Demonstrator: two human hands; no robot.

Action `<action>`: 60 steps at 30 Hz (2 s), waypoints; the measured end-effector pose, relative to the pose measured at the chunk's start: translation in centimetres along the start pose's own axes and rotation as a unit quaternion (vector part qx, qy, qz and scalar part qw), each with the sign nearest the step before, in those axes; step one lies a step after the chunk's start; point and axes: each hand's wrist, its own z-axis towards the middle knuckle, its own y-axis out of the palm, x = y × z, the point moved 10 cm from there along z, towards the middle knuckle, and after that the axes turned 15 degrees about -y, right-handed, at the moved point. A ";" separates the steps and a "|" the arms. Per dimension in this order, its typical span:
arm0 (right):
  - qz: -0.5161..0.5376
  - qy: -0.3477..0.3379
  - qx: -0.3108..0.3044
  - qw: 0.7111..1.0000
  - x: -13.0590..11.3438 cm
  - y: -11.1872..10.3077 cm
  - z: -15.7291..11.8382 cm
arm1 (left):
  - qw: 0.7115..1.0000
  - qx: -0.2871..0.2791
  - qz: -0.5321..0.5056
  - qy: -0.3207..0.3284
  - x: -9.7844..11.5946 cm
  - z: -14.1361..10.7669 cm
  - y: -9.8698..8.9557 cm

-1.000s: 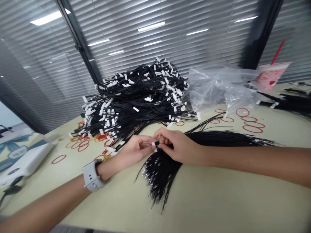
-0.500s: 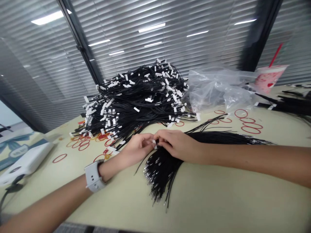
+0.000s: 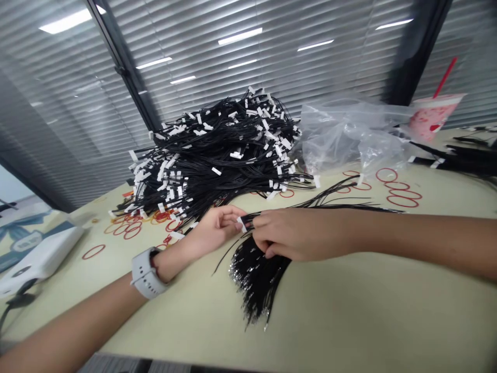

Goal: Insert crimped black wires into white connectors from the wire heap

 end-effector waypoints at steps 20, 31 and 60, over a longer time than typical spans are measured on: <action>-0.028 0.148 0.257 0.955 5.3 -1.5 -1.7 | 0.999 0.038 -0.010 -0.005 0.1 -0.1 -0.8; -0.057 0.096 0.232 0.966 5.2 -0.7 -1.2 | 0.999 0.045 0.010 -0.006 0.0 -0.2 -0.9; -0.062 0.059 0.254 0.963 4.5 -1.0 -1.3 | 0.997 0.043 0.057 0.016 0.6 -0.2 -0.7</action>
